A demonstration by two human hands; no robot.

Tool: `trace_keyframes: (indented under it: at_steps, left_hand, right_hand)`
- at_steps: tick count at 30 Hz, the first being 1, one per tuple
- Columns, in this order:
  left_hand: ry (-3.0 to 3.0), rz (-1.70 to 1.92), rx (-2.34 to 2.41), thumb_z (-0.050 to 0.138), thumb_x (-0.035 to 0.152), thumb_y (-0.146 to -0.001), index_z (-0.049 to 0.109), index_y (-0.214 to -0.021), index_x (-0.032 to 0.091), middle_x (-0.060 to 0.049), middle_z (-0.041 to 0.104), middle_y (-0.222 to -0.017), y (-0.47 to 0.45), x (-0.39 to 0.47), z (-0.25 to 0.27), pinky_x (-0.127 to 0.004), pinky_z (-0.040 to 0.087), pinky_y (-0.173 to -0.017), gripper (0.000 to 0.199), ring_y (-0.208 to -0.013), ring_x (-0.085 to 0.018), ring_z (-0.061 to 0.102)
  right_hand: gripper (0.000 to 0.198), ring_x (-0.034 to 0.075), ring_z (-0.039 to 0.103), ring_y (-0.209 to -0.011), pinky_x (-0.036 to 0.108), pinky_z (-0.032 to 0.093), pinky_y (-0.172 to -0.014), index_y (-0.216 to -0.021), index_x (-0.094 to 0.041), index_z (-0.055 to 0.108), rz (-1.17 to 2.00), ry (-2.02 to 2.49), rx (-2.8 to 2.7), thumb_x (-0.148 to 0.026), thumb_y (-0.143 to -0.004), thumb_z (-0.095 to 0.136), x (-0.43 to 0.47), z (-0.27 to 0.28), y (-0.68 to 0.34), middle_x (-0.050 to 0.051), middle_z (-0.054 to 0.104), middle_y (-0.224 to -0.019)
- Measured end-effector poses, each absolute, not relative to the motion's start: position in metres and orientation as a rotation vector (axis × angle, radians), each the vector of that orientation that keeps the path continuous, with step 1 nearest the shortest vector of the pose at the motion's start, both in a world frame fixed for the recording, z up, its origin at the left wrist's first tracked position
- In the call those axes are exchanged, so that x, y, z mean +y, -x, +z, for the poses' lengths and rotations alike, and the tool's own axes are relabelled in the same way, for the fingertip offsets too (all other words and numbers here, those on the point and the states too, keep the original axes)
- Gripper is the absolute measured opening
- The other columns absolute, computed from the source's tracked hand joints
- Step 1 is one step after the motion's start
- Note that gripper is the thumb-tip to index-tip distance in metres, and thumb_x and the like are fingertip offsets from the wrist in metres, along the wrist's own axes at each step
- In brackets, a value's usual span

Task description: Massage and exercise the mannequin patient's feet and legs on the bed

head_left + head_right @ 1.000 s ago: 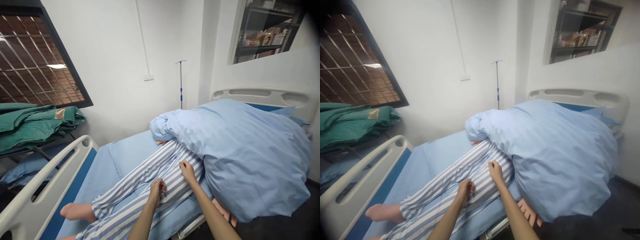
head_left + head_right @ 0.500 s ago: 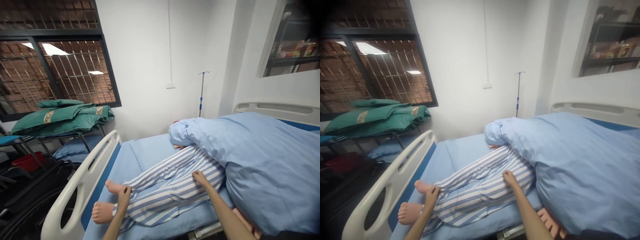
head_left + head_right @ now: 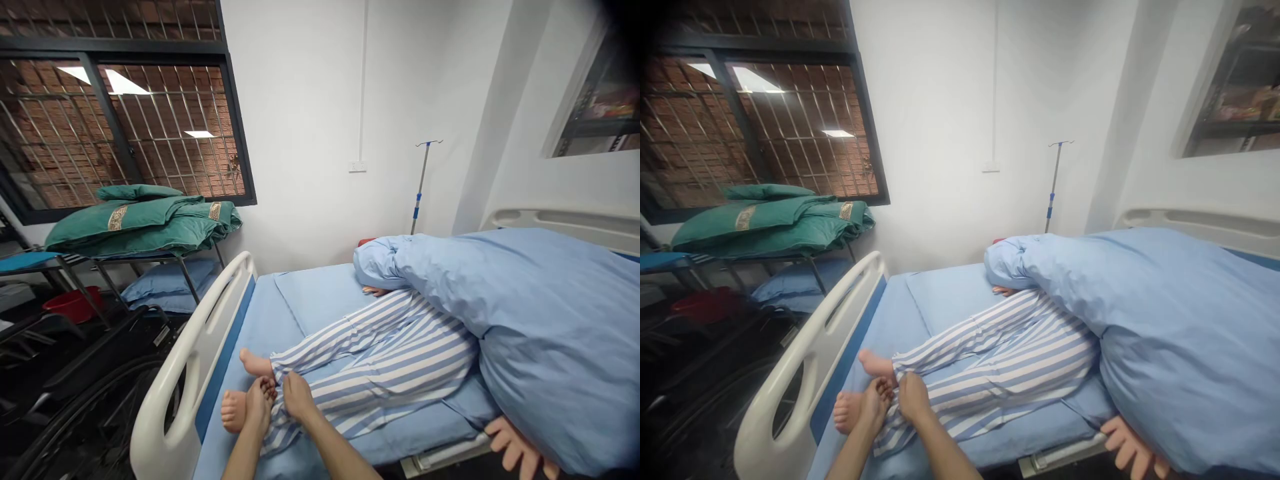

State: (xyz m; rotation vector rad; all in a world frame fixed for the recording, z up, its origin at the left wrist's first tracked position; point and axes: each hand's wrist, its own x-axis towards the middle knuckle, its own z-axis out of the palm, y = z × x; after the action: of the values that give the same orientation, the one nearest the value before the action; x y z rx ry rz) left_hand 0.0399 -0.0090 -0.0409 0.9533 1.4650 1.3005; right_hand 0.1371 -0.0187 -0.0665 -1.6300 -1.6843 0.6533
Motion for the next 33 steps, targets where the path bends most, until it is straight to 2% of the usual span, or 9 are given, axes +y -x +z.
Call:
trace_keyframes:
  at_steps: [2,4,7,9,11,17,22,28,33]
  left_hand:
    - [-0.881,1.29,1.417,0.044,0.041,-0.083,0.055,-0.084,0.016,-0.001,0.057,-0.077,-0.044,-0.005,-0.045,-0.026,0.045,-0.059,0.028,-0.064,-0.009,0.051]
    - [-0.818,1.264,1.356,0.044,0.038,-0.082,0.053,-0.072,0.015,-0.001,0.054,-0.065,-0.058,-0.003,-0.052,-0.025,0.043,-0.054,0.027,-0.055,-0.009,0.049]
    - [-0.76,1.228,1.3,0.044,0.035,-0.07,0.042,-0.055,0.018,0.003,0.042,-0.047,-0.091,-0.002,-0.061,-0.023,0.036,-0.044,0.023,-0.04,-0.008,0.039]
    - [-0.773,1.218,1.281,0.043,0.036,-0.062,0.039,-0.051,0.019,0.005,0.037,-0.044,-0.118,-0.002,-0.061,-0.023,0.031,-0.041,0.021,-0.037,-0.007,0.033]
    - [-0.845,1.218,1.251,0.043,0.038,-0.059,0.041,-0.053,0.019,0.005,0.037,-0.045,-0.145,-0.001,-0.057,-0.022,0.031,-0.042,0.02,-0.039,-0.008,0.034]
    - [-1.148,1.157,1.263,0.043,0.036,-0.061,0.046,-0.05,0.019,0.003,0.042,-0.044,-0.206,-0.012,-0.054,-0.024,0.029,-0.047,0.02,-0.044,-0.011,0.038]
    - [-1.363,1.12,1.233,0.045,0.031,-0.064,0.044,-0.049,0.02,0.003,0.043,-0.048,-0.249,-0.021,-0.047,-0.025,0.029,-0.054,0.019,-0.053,-0.013,0.041]
    - [-1.462,1.03,1.136,0.036,0.034,-0.07,0.041,-0.05,0.021,0.003,0.04,-0.046,-0.312,-0.023,-0.046,-0.025,0.032,-0.052,0.024,-0.048,-0.013,0.04]
    - [-1.54,0.992,1.171,0.04,0.033,-0.069,0.044,-0.05,0.02,0.002,0.043,-0.047,-0.335,-0.025,-0.055,-0.025,0.03,-0.053,0.023,-0.051,-0.013,0.041]
  right_hand:
    - [0.029,0.019,0.056,-0.074,0.028,0.036,-0.066,-0.072,-0.016,0.054,0.7,1.692,-1.646,-0.021,-0.085,0.029,-0.012,-0.068,-0.151,0.011,0.062,-0.077]
    - [0.031,0.019,0.055,-0.074,0.028,0.035,-0.065,-0.074,-0.017,0.053,0.679,1.693,-1.617,-0.024,-0.087,0.025,-0.008,-0.067,-0.171,0.01,0.062,-0.077]
    - [0.031,0.019,0.054,-0.074,0.028,0.034,-0.065,-0.075,-0.018,0.05,0.601,1.685,-1.581,-0.026,-0.088,0.023,-0.011,-0.067,-0.201,0.008,0.06,-0.077]
    - [0.03,0.019,0.053,-0.07,0.028,0.033,-0.062,-0.069,-0.019,0.047,0.603,1.702,-1.569,-0.026,-0.087,0.024,-0.017,-0.069,-0.221,0.007,0.058,-0.072]
    - [0.031,0.018,0.052,-0.068,0.028,0.033,-0.062,-0.066,-0.02,0.044,0.617,1.682,-1.528,-0.028,-0.087,0.023,-0.023,-0.072,-0.24,0.006,0.057,-0.07]
    - [0.032,0.018,0.049,-0.065,0.029,0.033,-0.061,-0.069,-0.022,0.039,0.526,1.645,-1.359,-0.039,-0.088,0.019,-0.037,-0.076,-0.303,0.003,0.052,-0.066]
    - [0.036,0.016,0.047,-0.061,0.028,0.035,-0.061,-0.064,-0.022,0.038,0.611,1.527,-1.405,-0.045,-0.086,0.021,-0.046,-0.08,-0.351,0.001,0.047,-0.061]
    - [0.039,0.015,0.044,-0.049,0.027,0.035,-0.051,-0.059,-0.023,0.036,0.791,1.514,-1.166,-0.051,-0.082,0.022,-0.045,-0.081,-0.4,-0.002,0.041,-0.051]
    - [0.037,0.015,0.045,-0.057,0.027,0.035,-0.06,-0.061,-0.022,0.037,0.514,1.535,-1.194,-0.047,-0.083,0.024,-0.05,-0.069,-0.448,0.0,0.045,-0.057]
